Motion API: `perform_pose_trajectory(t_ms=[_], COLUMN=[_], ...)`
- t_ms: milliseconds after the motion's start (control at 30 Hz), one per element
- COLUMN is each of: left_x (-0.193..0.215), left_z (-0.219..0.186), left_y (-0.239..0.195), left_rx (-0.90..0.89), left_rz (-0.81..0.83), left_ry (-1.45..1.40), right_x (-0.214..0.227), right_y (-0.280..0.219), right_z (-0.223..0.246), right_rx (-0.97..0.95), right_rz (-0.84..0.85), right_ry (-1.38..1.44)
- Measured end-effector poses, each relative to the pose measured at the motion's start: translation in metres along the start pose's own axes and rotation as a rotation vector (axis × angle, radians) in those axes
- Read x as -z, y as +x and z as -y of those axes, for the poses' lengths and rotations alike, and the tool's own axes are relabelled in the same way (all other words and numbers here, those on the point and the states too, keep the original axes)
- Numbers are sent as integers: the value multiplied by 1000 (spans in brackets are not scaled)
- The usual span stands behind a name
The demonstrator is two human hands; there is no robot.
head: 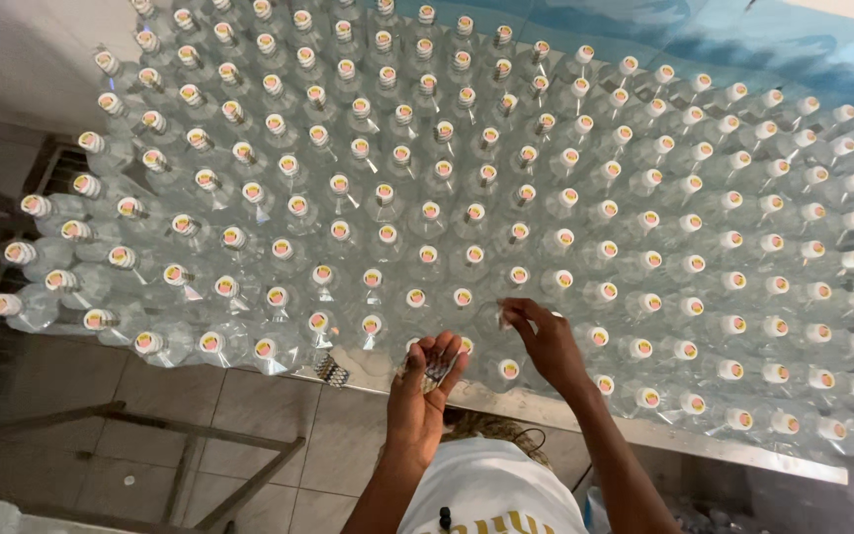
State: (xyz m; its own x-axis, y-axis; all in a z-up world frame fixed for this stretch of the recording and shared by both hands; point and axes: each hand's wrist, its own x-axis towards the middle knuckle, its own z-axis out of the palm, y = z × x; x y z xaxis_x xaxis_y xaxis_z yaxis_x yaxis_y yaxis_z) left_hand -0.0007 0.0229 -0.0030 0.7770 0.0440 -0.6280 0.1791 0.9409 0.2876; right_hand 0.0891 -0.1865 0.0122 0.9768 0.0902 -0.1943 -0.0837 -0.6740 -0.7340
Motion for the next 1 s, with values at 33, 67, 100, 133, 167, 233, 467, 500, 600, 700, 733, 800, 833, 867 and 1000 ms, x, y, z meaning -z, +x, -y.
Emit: perform_pose_trajectory(t_ms=[33, 67, 100, 133, 167, 233, 467, 500, 600, 700, 733, 800, 833, 867, 1000], left_x=[3, 6, 10, 10, 11, 10, 9, 10, 17, 16, 15, 14, 12, 10, 4], left_z=[1, 1, 1, 0, 0, 0, 0, 1, 3, 4, 5, 7, 7, 7, 6], left_y=[2, 3, 4, 4, 4, 5, 3, 3, 7, 6, 6, 5, 4, 3, -1], left_rx=[-2, -7, -12, -10, -14, -14, 22, 15, 10, 16, 15, 16, 17, 20, 38], left_rz=[-6, 10, 26, 25, 27, 36, 24, 28, 52, 66, 67, 56, 54, 66, 58], left_ry=[-4, -17, -29, -27, -30, -30, -30, -34, -34, -19, -19, -1, 0, 18, 40], right_x=[5, 10, 16, 19, 24, 31, 43, 43, 42, 40, 39, 36, 35, 34, 34], right_y=[0, -1, -1, 0, 0, 4, 15, 17, 17, 20, 20, 20, 20, 20, 17], right_z=[2, 5, 7, 10, 12, 16, 13, 8, 8, -3, -7, -17, -15, -13, 8], right_rx=[0, 31, 62, 59, 84, 107, 21, 54, 16, 73, 73, 83, 81, 99, 23], right_rz=[7, 43, 79, 79, 110, 132, 276, 276, 273, 272, 271, 331, 332, 305, 332], right_ry=[-2, -11, -19, -18, -31, -44, -116, -125, -170, -198, -197, -289, -287, -288, -324])
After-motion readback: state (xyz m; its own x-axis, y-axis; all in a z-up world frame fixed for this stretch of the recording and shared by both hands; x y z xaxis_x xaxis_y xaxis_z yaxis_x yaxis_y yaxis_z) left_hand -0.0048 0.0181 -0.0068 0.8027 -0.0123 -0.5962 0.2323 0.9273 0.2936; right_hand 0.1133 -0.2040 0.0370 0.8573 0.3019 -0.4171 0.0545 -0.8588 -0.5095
